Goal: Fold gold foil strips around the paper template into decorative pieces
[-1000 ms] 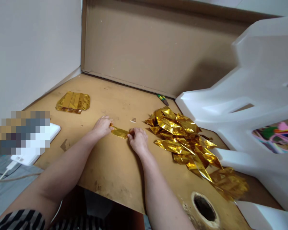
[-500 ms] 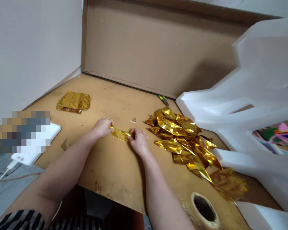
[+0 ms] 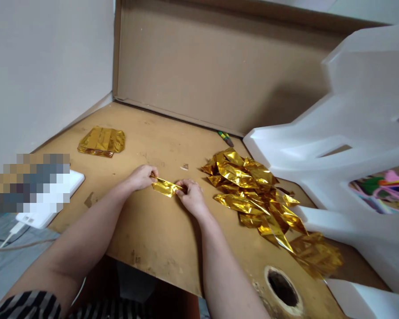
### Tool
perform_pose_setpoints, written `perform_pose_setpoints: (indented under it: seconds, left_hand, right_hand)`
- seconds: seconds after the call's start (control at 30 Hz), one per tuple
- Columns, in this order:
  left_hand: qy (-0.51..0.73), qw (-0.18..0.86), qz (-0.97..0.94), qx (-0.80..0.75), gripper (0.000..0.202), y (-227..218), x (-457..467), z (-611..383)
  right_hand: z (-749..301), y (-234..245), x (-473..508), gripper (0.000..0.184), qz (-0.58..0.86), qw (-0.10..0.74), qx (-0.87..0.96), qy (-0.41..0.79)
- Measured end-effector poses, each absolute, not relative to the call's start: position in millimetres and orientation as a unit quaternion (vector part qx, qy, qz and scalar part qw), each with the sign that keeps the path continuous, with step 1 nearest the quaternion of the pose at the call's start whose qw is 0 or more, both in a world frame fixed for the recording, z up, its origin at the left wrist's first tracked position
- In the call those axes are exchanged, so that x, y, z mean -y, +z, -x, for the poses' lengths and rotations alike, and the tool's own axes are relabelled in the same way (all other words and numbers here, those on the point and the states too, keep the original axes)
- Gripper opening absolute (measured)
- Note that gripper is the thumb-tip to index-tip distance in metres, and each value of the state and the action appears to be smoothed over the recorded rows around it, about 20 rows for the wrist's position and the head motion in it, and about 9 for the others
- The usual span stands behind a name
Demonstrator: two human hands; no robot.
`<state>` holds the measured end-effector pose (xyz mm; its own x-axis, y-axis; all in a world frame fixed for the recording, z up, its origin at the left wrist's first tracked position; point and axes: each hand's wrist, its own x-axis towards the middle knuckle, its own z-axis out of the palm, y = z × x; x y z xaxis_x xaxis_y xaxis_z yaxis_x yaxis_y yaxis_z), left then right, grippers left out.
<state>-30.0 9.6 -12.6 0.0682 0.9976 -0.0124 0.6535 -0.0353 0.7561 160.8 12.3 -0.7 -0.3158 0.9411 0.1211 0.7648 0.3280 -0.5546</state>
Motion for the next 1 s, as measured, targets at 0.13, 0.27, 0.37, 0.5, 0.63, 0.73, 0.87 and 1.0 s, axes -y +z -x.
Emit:
perform_pose_setpoints:
  seconds: [0.13,0.27,0.37,0.5,0.63,0.73,0.87,1.0]
  left_hand:
    - [0.333,0.333,-0.644,-0.603,0.011,-12.8,-9.6,28.4]
    - [0.369,0.277,-0.665,-0.587,0.009,-7.4,-6.0,26.4]
    - [0.375,0.181,-0.703,-0.577,0.009,-2.3,-0.5,24.4]
    - [0.327,0.082,-0.771,-0.540,0.010,2.9,7.1,19.5]
    - [0.285,0.049,-0.807,-0.516,0.017,4.2,10.5,13.7]
    - [0.272,0.033,-0.821,-0.501,0.020,4.6,11.4,11.6]
    - [0.243,-0.001,-0.835,-0.494,0.025,7.0,13.1,11.0]
    - [0.221,-0.010,-0.846,-0.486,0.028,9.3,14.9,8.5]
  right_hand:
    - [-162.8,-2.1,-12.5,0.007,0.517,0.269,0.770,0.258]
    - [-163.3,0.4,-13.2,0.010,0.513,0.327,0.744,0.277]
    - [-162.8,4.4,-12.2,0.009,0.526,0.364,0.739,0.212]
    - [-160.8,7.1,-7.6,0.011,0.504,0.356,0.780,0.104]
    - [-157.3,4.9,-3.0,0.015,0.469,0.322,0.821,0.041]
    - [-155.8,2.9,-1.5,0.017,0.456,0.309,0.835,0.021]
    - [-155.1,3.3,0.0,0.019,0.447,0.305,0.841,0.017]
    - [-153.8,5.6,1.9,0.020,0.435,0.295,0.850,0.023]
